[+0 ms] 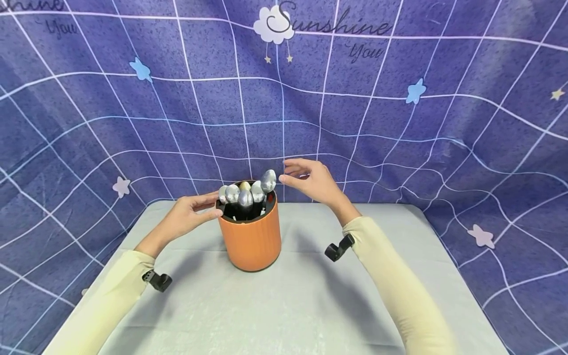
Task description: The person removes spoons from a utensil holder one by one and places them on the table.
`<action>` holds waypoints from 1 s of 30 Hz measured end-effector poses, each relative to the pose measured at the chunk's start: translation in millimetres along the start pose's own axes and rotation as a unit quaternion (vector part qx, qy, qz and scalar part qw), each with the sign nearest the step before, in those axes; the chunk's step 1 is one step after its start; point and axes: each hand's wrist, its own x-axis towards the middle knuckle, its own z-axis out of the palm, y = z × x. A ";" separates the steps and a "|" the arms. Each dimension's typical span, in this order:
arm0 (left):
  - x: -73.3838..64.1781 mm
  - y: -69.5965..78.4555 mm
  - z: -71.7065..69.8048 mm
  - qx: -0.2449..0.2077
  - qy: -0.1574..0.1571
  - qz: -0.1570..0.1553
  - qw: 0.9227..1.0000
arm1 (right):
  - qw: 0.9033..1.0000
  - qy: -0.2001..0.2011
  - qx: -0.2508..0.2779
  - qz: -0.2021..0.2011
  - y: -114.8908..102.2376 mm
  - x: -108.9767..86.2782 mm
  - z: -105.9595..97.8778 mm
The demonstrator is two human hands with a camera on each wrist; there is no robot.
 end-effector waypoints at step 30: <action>-0.9 3.8 -3.2 -0.003 -0.002 0.016 1.000 | 0.991 0.032 0.122 0.051 7.8 9.4 46.5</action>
